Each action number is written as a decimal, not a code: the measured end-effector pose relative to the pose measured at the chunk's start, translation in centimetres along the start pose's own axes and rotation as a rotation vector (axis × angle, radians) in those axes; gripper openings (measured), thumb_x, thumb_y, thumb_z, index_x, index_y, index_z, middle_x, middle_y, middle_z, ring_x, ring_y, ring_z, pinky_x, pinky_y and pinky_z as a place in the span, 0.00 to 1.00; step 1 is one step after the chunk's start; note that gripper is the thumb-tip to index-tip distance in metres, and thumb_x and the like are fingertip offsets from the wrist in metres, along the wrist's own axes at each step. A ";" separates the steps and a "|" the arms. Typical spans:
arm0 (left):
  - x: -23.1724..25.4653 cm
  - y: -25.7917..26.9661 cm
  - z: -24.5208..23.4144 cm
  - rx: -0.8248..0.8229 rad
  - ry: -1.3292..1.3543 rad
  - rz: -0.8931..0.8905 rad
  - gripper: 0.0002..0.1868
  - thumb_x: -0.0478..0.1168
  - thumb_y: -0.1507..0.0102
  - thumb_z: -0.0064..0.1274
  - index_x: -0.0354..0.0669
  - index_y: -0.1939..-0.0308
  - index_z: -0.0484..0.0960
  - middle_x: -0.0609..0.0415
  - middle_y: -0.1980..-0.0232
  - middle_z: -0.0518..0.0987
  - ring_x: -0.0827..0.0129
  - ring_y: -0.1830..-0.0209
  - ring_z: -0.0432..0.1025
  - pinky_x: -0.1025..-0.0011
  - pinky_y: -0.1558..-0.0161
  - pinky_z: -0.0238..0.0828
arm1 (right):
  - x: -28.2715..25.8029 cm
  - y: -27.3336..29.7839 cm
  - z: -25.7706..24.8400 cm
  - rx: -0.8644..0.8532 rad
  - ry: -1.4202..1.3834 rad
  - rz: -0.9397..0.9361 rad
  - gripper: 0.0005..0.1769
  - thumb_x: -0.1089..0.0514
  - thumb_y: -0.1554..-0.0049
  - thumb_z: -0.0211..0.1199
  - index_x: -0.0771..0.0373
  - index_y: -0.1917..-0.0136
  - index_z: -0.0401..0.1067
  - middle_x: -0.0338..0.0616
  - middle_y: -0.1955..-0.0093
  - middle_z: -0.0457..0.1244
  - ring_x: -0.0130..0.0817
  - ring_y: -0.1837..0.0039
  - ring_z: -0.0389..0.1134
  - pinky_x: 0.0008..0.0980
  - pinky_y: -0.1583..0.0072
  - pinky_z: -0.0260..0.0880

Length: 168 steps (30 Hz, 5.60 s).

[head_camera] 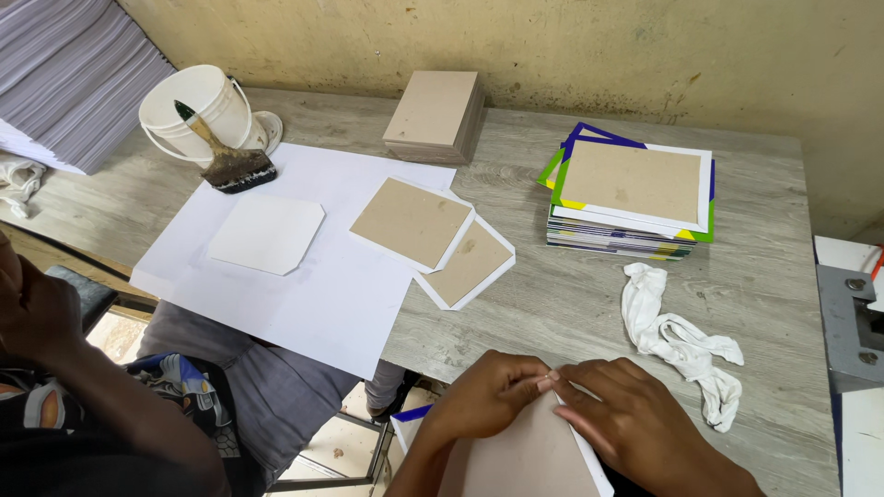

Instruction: The person applies glue to a book cover using a brush and then attaches a colored paper cover to it. They wipe the cover with a cloth and stack the finished book on a pile.

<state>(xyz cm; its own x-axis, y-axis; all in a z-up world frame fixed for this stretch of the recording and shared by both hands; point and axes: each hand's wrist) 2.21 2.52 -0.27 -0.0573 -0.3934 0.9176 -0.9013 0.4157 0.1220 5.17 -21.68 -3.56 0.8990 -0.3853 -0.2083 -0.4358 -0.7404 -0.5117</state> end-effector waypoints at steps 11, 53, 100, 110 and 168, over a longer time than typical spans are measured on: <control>-1.8 -0.9 -1.2 0.048 0.250 0.008 0.16 0.48 0.22 0.46 0.49 0.56 0.86 0.69 0.61 0.80 0.83 0.60 0.69 0.77 0.55 0.63 | -0.6 -2.5 0.2 0.113 -0.280 0.291 0.10 0.55 0.39 0.68 0.57 0.44 0.81 0.37 0.47 0.73 0.32 0.46 0.76 0.31 0.42 0.75; -13.6 -7.3 -0.7 0.414 0.499 -0.071 0.26 0.52 0.23 0.47 0.58 0.72 0.53 0.70 0.70 0.50 0.81 0.70 0.44 0.74 0.65 0.38 | 9.7 5.1 7.2 0.065 -1.275 1.228 0.19 0.63 0.36 0.64 0.76 0.38 0.85 0.57 0.68 0.69 0.39 0.66 0.67 0.37 0.63 0.66; -14.5 -7.3 1.0 0.535 0.560 -0.030 0.25 0.47 0.21 0.45 0.58 0.73 0.56 0.70 0.70 0.53 0.81 0.69 0.46 0.76 0.64 0.43 | 8.9 4.7 9.8 0.470 -1.356 1.261 0.13 0.57 0.32 0.64 0.68 0.54 0.77 0.44 0.74 0.58 0.30 0.71 0.54 0.29 0.67 0.49; -15.0 -7.4 1.4 0.570 0.591 -0.025 0.25 0.49 0.22 0.46 0.57 0.72 0.56 0.70 0.70 0.53 0.81 0.69 0.47 0.76 0.63 0.43 | 8.0 4.4 10.4 0.617 -1.437 1.324 0.07 0.59 0.34 0.65 0.65 0.49 0.77 0.40 0.71 0.56 0.26 0.69 0.54 0.28 0.67 0.46; -12.7 -11.9 6.9 0.586 -0.749 0.306 0.17 0.29 0.33 0.43 0.28 0.42 0.78 0.29 0.36 0.77 0.34 0.29 0.70 0.43 0.21 0.58 | 8.8 4.0 13.9 -0.027 0.441 0.452 0.26 0.50 0.34 0.60 0.71 0.31 0.74 0.58 0.26 0.67 0.52 0.23 0.67 0.51 0.18 0.63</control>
<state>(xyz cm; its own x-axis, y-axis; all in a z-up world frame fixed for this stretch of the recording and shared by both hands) 10.70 -3.03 -16.00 -0.3967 -0.8363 0.3785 -0.8604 0.1951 -0.4707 11.94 -20.35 -19.02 0.5256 -0.8501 -0.0328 -0.7748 -0.4624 -0.4310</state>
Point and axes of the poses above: each hand's wrist, its own y-axis away from the middle knuckle, its own z-axis out of the palm, x = y × z
